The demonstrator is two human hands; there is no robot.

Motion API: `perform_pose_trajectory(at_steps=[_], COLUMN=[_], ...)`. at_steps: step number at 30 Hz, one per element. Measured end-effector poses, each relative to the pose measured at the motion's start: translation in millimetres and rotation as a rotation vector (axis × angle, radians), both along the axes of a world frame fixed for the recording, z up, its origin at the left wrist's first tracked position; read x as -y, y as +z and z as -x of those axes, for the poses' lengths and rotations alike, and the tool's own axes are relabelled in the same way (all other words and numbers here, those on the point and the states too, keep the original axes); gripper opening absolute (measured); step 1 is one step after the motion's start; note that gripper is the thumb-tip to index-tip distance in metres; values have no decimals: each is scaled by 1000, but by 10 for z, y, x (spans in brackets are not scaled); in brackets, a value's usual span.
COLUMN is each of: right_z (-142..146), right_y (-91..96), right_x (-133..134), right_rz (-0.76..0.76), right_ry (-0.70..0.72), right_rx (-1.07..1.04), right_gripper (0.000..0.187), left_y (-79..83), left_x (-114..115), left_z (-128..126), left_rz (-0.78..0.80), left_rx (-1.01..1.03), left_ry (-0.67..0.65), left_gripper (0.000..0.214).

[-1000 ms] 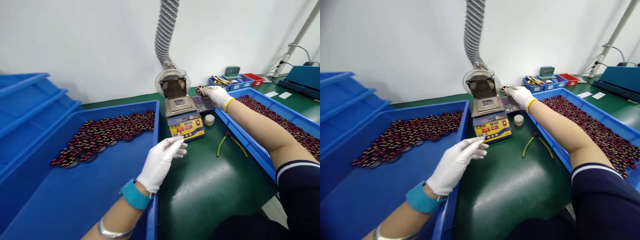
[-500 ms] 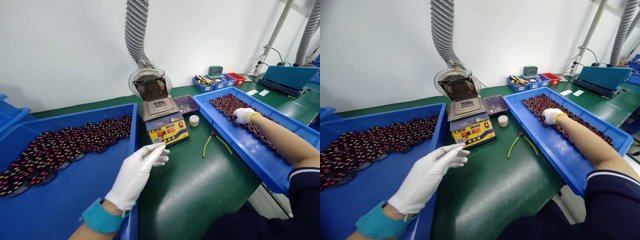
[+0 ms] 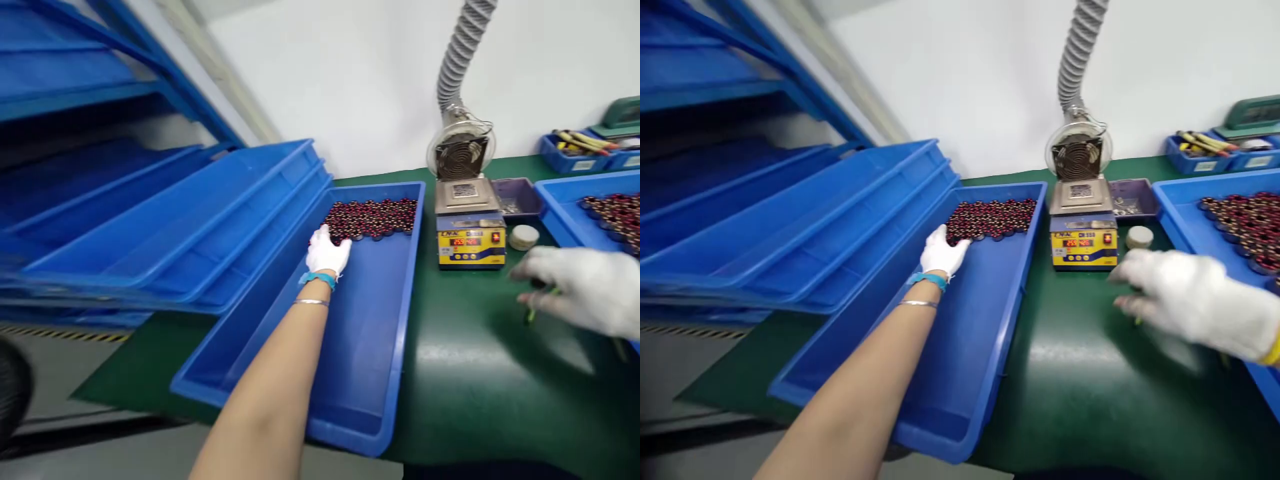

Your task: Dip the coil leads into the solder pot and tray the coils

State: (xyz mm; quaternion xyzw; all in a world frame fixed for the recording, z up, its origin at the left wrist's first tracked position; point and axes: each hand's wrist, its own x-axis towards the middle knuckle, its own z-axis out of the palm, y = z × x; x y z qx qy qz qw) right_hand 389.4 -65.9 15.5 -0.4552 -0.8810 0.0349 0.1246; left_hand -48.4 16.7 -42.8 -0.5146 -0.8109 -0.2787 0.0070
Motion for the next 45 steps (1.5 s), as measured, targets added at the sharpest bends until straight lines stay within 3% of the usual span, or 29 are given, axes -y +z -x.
perform_pose_trajectory(at_steps=[2, 3, 5, 8, 11, 16, 20, 21, 23, 25, 29, 38, 42, 45], right_z=[469, 666, 934, 1014, 907, 828, 869, 884, 909, 921, 903, 880, 861, 870], right_y=[-22, -42, -116, -286, -388, -358, -322, -306, -266, -227, -206, -204, -136, -103], right_x=[159, 219, 276, 240, 149, -30, -82, -76, -57, -44, -64, -97, -72, -62], right_rz=[91, 113, 125, 142, 162, 133, 139, 143, 127, 78, 17, 40, 36, 127], right_ry=[348, 443, 560, 608, 579, 437, 135, 75, 27, 40, 51, 17, 38, -69], right_rx=[95, 136, 197, 262, 262, -32, -404, -490, -614, -662, -628, -559, -556, -616], right_gripper=[21, 18, 16, 17, 19, 26, 34, 38, 46, 49, 44, 35, 40, 50], left_y=[-122, -175, -250, -275, -193, 171, 467, 511, 557, 559, 498, 374, 393, 424], left_x=[59, 78, 82, 32, -14, 1, 179, 261, 449, 624, 787, 752, 811, 845], left_z=[136, 154, 140, 92, 60, -187, -792, -978, -1328, -1597, -1805, -1768, -1810, -1824], left_rz=[63, 87, 118, 125, 104, 7, -35, -14, 60, 90, 120, 220, 148, 67], left_rx=[6, 10, 30, 95, 232, 639, 996, 1214, 1514, 1642, 1695, 1561, 1612, 1534], left_ry=[22, 24, 30, 52, 39, -168, -426, -509, -623, -659, -689, -759, -731, -686], left_gripper=[66, 62, 50, 30, 17, 34, 37, 35, 33, 29, 23, 35, 27, 38])
